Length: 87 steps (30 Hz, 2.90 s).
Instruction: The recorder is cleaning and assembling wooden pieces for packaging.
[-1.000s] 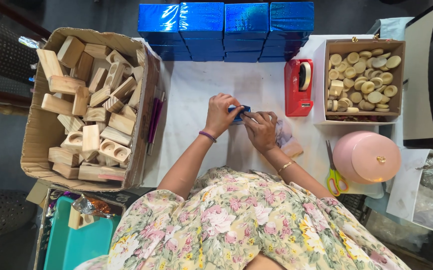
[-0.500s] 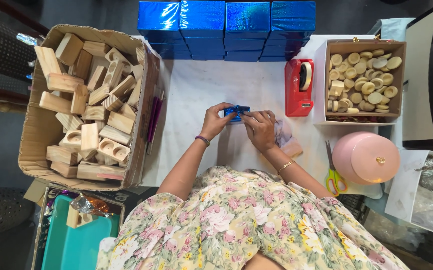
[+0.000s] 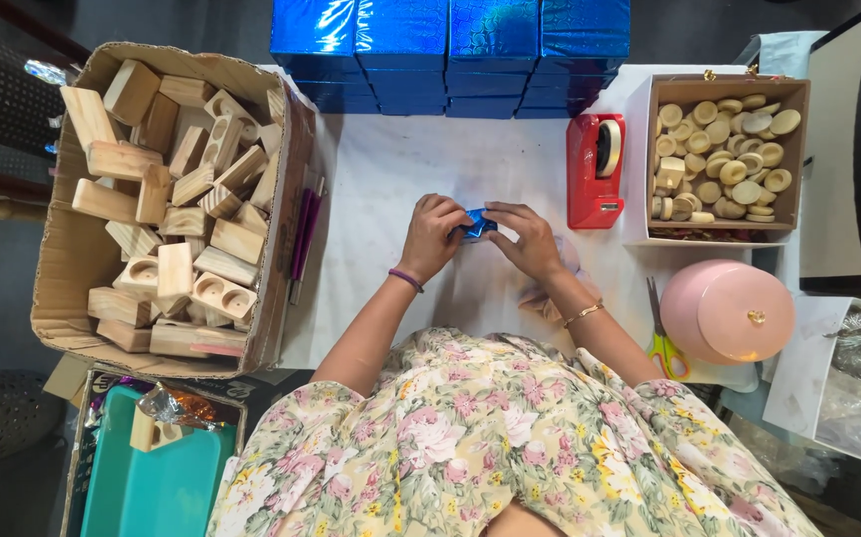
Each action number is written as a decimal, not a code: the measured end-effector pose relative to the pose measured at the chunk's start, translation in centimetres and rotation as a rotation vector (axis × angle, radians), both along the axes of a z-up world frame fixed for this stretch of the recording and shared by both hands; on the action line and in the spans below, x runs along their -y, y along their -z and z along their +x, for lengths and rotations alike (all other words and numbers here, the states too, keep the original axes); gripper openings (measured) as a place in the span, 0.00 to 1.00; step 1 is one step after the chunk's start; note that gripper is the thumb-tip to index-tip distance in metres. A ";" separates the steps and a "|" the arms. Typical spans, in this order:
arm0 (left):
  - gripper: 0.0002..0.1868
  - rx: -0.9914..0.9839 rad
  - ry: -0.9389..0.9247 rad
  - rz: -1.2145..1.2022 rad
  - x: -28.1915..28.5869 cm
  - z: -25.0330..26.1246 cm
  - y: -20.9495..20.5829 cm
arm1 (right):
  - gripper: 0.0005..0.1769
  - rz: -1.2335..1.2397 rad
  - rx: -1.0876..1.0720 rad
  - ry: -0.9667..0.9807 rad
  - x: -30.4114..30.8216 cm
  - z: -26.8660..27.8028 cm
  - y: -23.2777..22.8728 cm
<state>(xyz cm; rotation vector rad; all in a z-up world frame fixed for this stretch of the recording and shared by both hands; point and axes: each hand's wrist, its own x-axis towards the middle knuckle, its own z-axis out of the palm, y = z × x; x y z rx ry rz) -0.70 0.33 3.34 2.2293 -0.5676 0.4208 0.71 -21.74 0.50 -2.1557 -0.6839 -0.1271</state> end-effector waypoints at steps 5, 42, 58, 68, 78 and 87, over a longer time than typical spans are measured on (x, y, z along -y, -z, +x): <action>0.11 0.009 0.061 0.171 -0.7 -0.9 2.2 | 0.16 0.040 0.043 0.032 -0.2 -0.4 0.4; 0.33 -0.653 -0.082 -0.443 -1.8 4.2 9.4 | 0.12 -0.045 0.303 0.021 -1.8 0.7 -0.8; 0.25 -0.461 0.049 -0.019 -1.1 3.2 1.7 | 0.22 0.356 -0.410 0.229 -0.3 1.4 2.2; 0.24 -0.387 -0.007 0.019 -0.4 1.6 2.6 | 0.30 0.419 -0.476 0.213 1.0 1.5 3.7; 0.25 -0.560 -0.263 -0.235 -1.0 4.1 4.8 | 0.16 -0.381 0.094 0.795 13.6 2.1 2.3; 0.26 -0.600 -0.286 -0.216 -1.2 4.4 5.0 | 0.10 -0.464 -0.299 0.867 15.5 5.0 5.0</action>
